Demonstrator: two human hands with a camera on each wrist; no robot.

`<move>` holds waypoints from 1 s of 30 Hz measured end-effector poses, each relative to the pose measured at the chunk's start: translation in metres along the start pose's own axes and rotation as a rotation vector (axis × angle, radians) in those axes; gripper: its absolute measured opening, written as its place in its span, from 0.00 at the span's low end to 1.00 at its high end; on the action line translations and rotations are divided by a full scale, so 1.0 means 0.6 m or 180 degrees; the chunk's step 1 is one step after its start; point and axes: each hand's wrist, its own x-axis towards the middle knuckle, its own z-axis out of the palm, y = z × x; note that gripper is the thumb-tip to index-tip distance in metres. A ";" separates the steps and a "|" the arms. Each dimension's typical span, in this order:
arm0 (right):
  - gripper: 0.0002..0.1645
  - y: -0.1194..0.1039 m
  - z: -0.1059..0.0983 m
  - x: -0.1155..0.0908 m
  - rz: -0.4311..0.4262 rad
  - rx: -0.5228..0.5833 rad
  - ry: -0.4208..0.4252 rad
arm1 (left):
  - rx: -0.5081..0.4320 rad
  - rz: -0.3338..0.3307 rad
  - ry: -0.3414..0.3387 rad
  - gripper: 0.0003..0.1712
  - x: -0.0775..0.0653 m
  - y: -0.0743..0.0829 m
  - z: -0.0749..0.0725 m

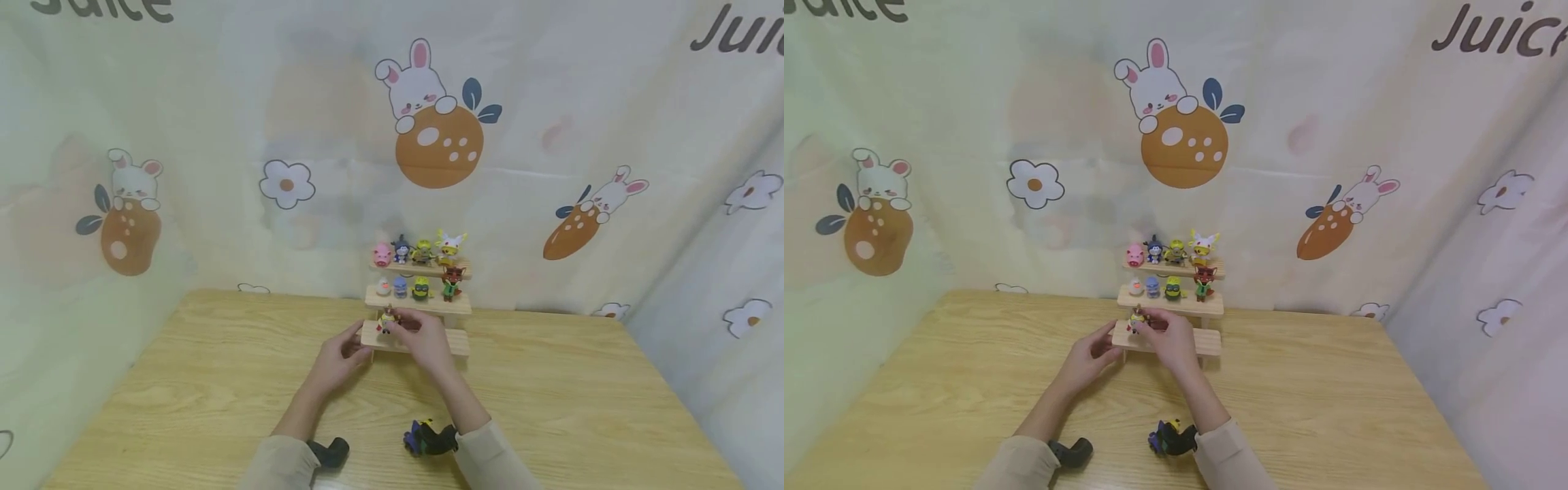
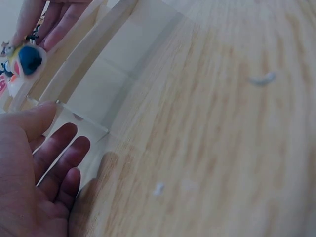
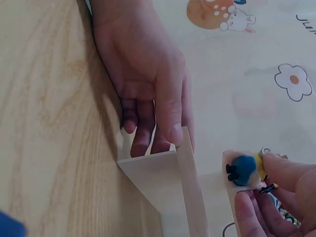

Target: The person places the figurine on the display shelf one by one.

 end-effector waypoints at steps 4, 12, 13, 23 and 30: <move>0.23 -0.003 -0.004 0.006 -0.0033 -0.0176 0.0086 | 0.0007 0.0062 -0.0042 0.37 0.003 0.005 0.003; 0.22 -0.003 0.000 0.012 -0.0083 -0.0423 -0.0014 | 0.0041 0.0001 -0.0055 0.37 0.006 0.011 0.001; 0.22 -0.003 0.001 0.012 -0.0071 -0.0420 -0.0028 | 0.0048 -0.0003 -0.0055 0.37 0.006 0.011 0.001; 0.19 0.010 0.014 0.011 -0.0069 -0.0305 -0.0086 | 0.0027 0.0046 -0.0057 0.37 -0.001 0.007 -0.002; 0.20 0.014 0.018 0.011 -0.0084 -0.0184 -0.0077 | 0.0000 0.0075 -0.0060 0.37 0.000 0.000 -0.003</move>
